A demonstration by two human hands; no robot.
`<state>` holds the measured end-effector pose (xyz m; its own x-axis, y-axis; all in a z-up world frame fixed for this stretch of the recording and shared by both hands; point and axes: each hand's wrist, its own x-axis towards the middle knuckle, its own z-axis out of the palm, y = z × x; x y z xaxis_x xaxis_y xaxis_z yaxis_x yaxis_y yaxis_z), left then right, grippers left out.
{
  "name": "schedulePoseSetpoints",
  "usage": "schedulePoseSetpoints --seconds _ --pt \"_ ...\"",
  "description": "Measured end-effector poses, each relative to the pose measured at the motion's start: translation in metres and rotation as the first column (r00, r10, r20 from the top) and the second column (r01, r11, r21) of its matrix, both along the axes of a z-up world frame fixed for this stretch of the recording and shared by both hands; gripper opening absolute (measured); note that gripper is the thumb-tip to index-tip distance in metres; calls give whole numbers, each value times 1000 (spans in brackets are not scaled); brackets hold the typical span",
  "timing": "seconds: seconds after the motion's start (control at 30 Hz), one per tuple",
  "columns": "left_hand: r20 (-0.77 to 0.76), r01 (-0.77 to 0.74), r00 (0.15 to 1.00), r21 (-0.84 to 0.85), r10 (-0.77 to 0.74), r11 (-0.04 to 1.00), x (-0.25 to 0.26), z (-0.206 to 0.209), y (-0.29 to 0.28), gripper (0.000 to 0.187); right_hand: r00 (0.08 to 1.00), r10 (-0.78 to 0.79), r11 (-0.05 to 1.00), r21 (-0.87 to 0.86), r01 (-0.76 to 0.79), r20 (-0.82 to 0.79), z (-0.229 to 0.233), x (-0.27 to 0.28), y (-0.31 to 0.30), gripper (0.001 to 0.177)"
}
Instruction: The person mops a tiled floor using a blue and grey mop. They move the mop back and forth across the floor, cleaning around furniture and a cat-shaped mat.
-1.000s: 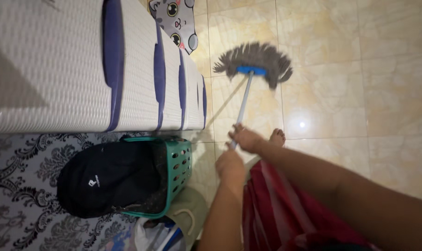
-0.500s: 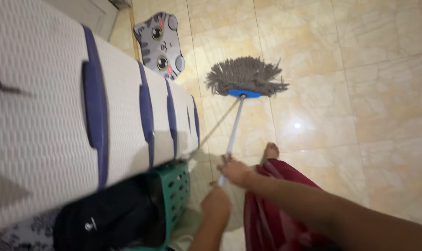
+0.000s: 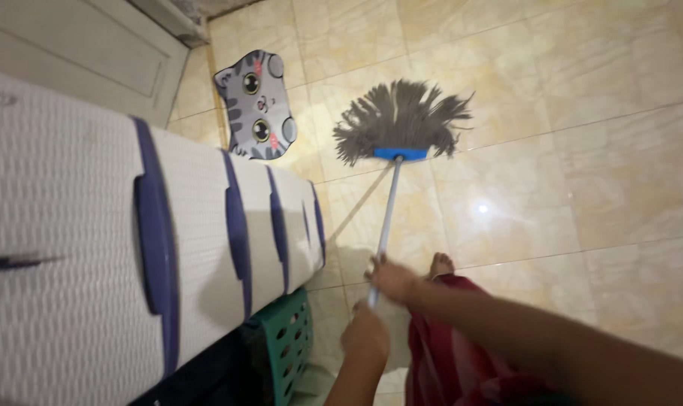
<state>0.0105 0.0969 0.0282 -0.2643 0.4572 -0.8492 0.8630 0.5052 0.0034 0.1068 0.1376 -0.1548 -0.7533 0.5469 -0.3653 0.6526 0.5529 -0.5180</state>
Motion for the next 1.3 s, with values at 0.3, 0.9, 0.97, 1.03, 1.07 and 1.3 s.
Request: schedulePoseSetpoints --seconds 0.3,0.9,0.97,1.03,1.07,1.3 --pt "26 -154 988 52 153 987 28 -3 61 54 995 -83 996 18 83 57 -42 27 51 51" --pt "-6 14 1000 125 -14 992 41 30 -40 65 974 12 979 -199 34 226 57 40 2 60" --pt "-59 13 998 145 -4 989 44 44 -57 57 991 -16 989 -146 35 131 64 34 -21 52" --pt "-99 9 995 158 7 987 52 55 -74 52 998 -30 992 -123 36 48 69 36 -41 46" --pt "-114 1 993 158 17 987 52 60 -82 51 999 -29 991 -130 30 13 71 35 -51 44" --pt "-187 -161 961 209 201 965 88 95 -194 46 976 204 954 -208 -215 -73 80 47 -150 38"
